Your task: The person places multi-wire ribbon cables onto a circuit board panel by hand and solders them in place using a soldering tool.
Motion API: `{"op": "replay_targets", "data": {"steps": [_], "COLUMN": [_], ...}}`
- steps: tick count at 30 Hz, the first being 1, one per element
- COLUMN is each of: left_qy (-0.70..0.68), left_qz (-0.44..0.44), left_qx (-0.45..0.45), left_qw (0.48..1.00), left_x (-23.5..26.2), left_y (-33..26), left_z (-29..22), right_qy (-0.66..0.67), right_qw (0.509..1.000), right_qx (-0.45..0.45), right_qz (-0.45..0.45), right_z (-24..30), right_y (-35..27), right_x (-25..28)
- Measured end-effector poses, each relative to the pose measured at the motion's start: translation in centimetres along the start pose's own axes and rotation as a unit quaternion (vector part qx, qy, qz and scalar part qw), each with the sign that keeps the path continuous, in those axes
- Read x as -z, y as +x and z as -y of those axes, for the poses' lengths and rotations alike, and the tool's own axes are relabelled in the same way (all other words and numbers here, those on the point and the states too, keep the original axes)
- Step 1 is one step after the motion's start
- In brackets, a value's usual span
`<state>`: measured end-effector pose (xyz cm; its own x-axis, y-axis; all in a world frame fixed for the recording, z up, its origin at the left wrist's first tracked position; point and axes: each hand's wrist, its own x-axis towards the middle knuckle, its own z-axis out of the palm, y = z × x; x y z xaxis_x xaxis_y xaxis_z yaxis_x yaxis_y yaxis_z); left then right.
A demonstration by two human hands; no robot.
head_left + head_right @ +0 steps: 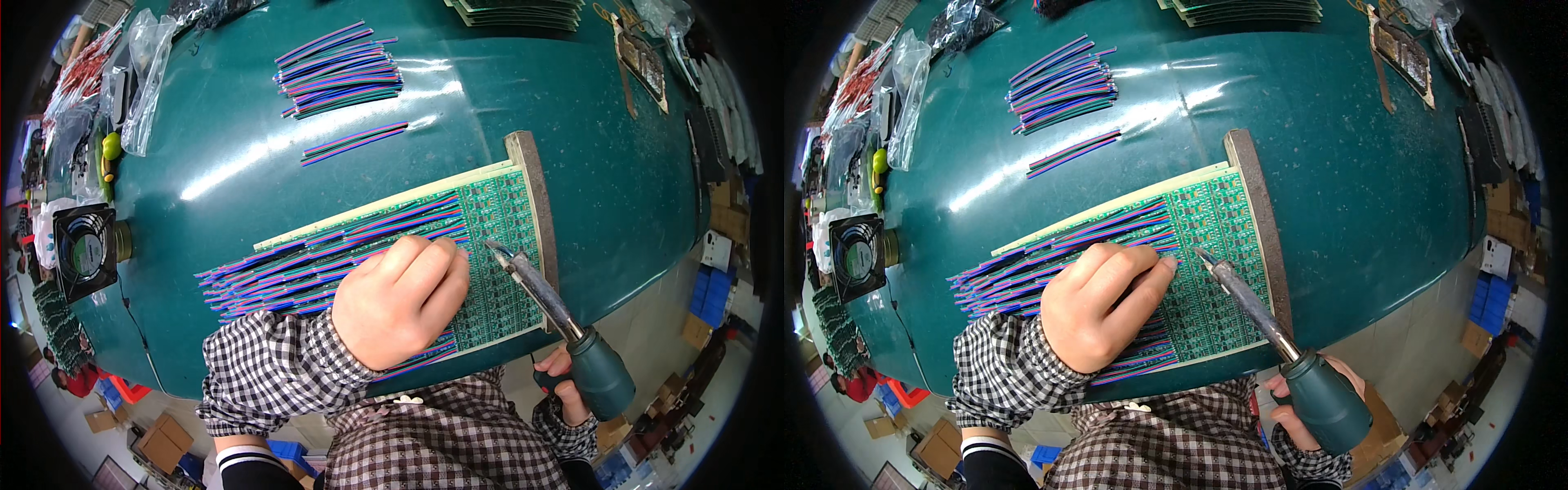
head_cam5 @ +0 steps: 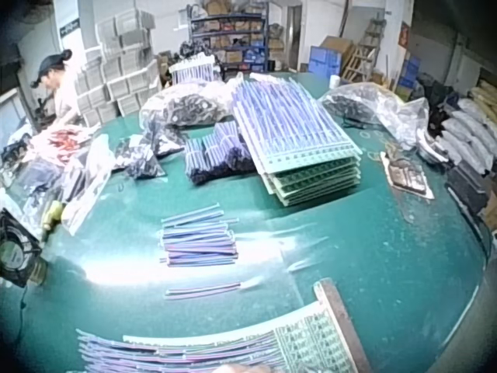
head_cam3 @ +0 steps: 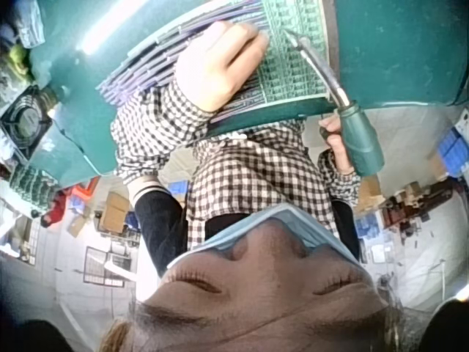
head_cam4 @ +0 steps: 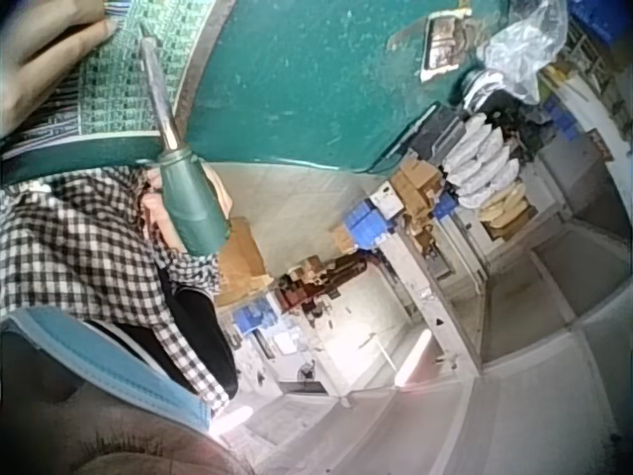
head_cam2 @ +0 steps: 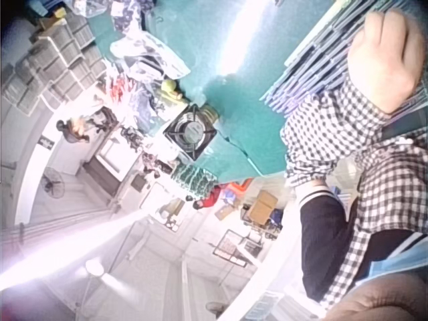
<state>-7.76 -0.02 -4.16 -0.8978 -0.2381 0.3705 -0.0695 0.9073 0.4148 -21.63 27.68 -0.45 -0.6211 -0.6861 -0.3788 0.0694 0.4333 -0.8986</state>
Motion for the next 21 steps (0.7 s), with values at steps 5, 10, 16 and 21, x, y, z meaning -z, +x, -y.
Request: {"op": "replay_targets", "data": {"steps": [5,10,16,21], "left_qy": [0.025,0.037,0.031,0.044], "left_qz": [-0.008,0.008,-0.020,-0.029], "left_qx": [-0.017,0.002,-0.003,-0.003], "left_qw": [1.000,0.999,0.999,0.999], "left_x": [-0.2,0.2,-0.2,-0.2], "left_y": [-0.2,-0.3,-0.5,-0.4], "left_z": [-0.1,-0.7,-0.8,-1.0], "right_qy": [-0.031,-0.005,0.065,0.031], "right_qw": [0.998,1.000,0.997,0.999], "right_qx": [0.051,0.001,-0.005,-0.012], "right_qz": [-0.023,0.027,0.027,0.038], "right_z": [0.2,-0.2,-0.8,-1.1], "right_y": [0.3,-0.4,-0.8,-1.1], "right_x": [0.0,0.6,0.6,0.9]}}
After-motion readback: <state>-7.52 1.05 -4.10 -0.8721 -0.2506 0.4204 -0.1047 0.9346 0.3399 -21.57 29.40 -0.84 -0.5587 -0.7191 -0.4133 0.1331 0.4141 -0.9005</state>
